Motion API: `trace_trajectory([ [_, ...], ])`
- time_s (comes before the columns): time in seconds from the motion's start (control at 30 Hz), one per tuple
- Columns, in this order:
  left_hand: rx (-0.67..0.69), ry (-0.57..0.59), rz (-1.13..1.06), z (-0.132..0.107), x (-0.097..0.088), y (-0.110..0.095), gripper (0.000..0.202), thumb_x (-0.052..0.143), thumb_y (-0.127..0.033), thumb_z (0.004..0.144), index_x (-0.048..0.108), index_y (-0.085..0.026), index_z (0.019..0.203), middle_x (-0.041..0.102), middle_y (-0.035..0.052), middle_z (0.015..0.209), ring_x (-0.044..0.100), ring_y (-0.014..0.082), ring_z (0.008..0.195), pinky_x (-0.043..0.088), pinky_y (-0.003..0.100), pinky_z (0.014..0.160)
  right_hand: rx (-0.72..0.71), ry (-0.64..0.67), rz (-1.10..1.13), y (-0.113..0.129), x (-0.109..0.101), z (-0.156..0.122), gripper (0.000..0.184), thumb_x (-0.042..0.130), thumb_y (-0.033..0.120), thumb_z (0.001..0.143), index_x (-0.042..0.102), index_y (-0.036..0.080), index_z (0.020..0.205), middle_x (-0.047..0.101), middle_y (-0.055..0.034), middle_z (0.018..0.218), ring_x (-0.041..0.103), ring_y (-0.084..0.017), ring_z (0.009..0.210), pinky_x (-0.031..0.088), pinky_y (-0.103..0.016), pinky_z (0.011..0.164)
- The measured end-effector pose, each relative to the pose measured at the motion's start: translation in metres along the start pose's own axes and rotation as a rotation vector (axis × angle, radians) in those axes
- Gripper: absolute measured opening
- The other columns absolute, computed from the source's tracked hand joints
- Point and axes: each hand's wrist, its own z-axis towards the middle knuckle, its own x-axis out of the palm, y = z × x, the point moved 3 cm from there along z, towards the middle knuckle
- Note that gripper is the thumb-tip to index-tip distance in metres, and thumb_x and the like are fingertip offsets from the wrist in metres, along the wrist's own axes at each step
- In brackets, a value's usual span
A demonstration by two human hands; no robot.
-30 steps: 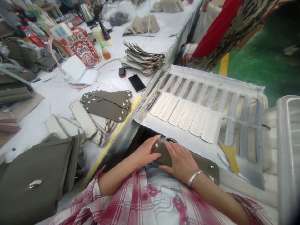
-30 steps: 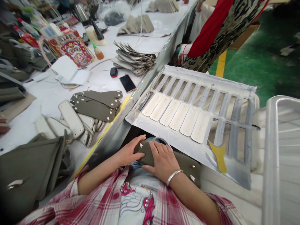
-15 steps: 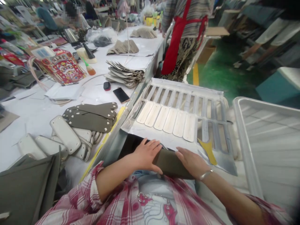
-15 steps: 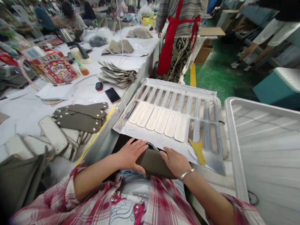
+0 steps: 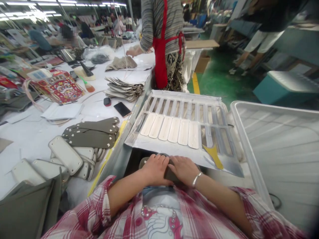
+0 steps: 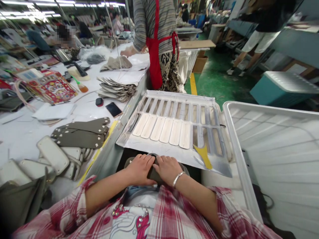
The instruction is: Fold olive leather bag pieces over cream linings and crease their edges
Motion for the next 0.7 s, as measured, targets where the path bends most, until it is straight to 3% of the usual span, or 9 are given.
trace_trajectory([
  [0.17, 0.057, -0.046, -0.163, -0.003, 0.004, 0.002, 0.105, 0.047, -0.080, 0.059, 0.029, -0.009, 0.134, 0.041, 0.0185, 0.133, 0.036, 0.0328, 0.122, 0.019, 0.049, 0.105, 0.007, -0.063, 0.048, 0.020, 0.001, 0.001, 0.039, 0.037, 0.040, 0.088, 0.050, 0.012, 0.113, 0.059, -0.0121, 0.107, 0.052, -0.026, 0.099, 0.036, -0.038, 0.085],
  [0.23, 0.072, -0.077, -0.274, -0.005, 0.002, 0.005, 0.110, 0.047, -0.081, 0.058, 0.020, -0.012, 0.139, 0.034, 0.0175, 0.139, 0.030, 0.0314, 0.128, 0.021, 0.048, 0.106, 0.031, -0.061, 0.106, 0.017, 0.001, 0.001, 0.047, 0.037, 0.044, 0.087, 0.047, 0.010, 0.119, 0.060, -0.0136, 0.107, 0.054, -0.027, 0.098, 0.038, -0.040, 0.086],
  [0.33, 0.071, -0.188, -0.443, -0.011, -0.007, 0.016, 0.099, 0.050, -0.073, 0.067, 0.018, -0.015, 0.140, 0.033, 0.0153, 0.140, 0.032, 0.0274, 0.128, 0.028, 0.043, 0.105, 0.057, -0.098, 0.264, 0.002, -0.009, 0.006, 0.048, 0.025, 0.040, 0.091, 0.040, 0.013, 0.128, 0.059, -0.0128, 0.112, 0.057, -0.023, 0.101, 0.042, -0.040, 0.087],
  [0.43, 0.015, -0.408, -0.544, -0.019, -0.020, 0.034, 0.069, 0.037, -0.057, 0.085, 0.022, -0.016, 0.138, 0.036, 0.0126, 0.139, 0.036, 0.0206, 0.127, 0.033, 0.037, 0.104, 0.045, -0.345, 0.284, -0.021, -0.027, 0.011, 0.049, 0.015, 0.034, 0.092, 0.040, 0.014, 0.128, 0.050, -0.0138, 0.128, 0.048, -0.020, 0.117, 0.040, -0.037, 0.095],
  [0.5, -0.088, -0.535, -0.456, -0.023, -0.025, 0.043, 0.056, 0.026, -0.047, 0.092, 0.023, -0.016, 0.138, 0.036, 0.0120, 0.139, 0.033, 0.0187, 0.128, 0.030, 0.036, 0.105, 0.061, -0.535, 0.202, -0.036, -0.034, 0.009, 0.051, 0.021, 0.039, 0.091, 0.033, 0.014, 0.133, 0.044, -0.0131, 0.134, 0.041, -0.021, 0.123, 0.035, -0.040, 0.101],
  [0.57, -0.160, -0.502, -0.276, -0.023, -0.023, 0.043, 0.055, 0.026, -0.046, 0.091, 0.025, -0.017, 0.138, 0.037, 0.0116, 0.139, 0.028, 0.0214, 0.131, 0.025, 0.041, 0.108, 0.026, -0.547, 0.089, -0.042, -0.029, 0.004, 0.054, 0.029, 0.042, 0.089, 0.034, 0.013, 0.134, 0.048, -0.0141, 0.130, 0.042, -0.025, 0.122, 0.032, -0.044, 0.101],
  [0.63, -0.186, -0.349, -0.141, -0.019, -0.016, 0.038, 0.057, 0.031, -0.050, 0.089, 0.029, -0.019, 0.137, 0.038, 0.0106, 0.138, 0.025, 0.0255, 0.132, 0.020, 0.048, 0.108, -0.029, -0.365, 0.034, -0.038, -0.018, -0.002, 0.052, 0.032, 0.042, 0.089, 0.043, 0.011, 0.129, 0.056, -0.0156, 0.119, 0.049, -0.027, 0.114, 0.035, -0.046, 0.097],
  [0.7, -0.213, -0.192, -0.096, -0.013, -0.008, 0.031, 0.055, 0.031, -0.052, 0.089, 0.031, -0.023, 0.136, 0.037, 0.0087, 0.140, 0.023, 0.0261, 0.132, 0.014, 0.052, 0.108, -0.059, -0.163, 0.040, -0.028, -0.010, -0.007, 0.053, 0.033, 0.043, 0.089, 0.045, 0.008, 0.127, 0.056, -0.0174, 0.119, 0.049, -0.029, 0.111, 0.031, -0.048, 0.098],
])
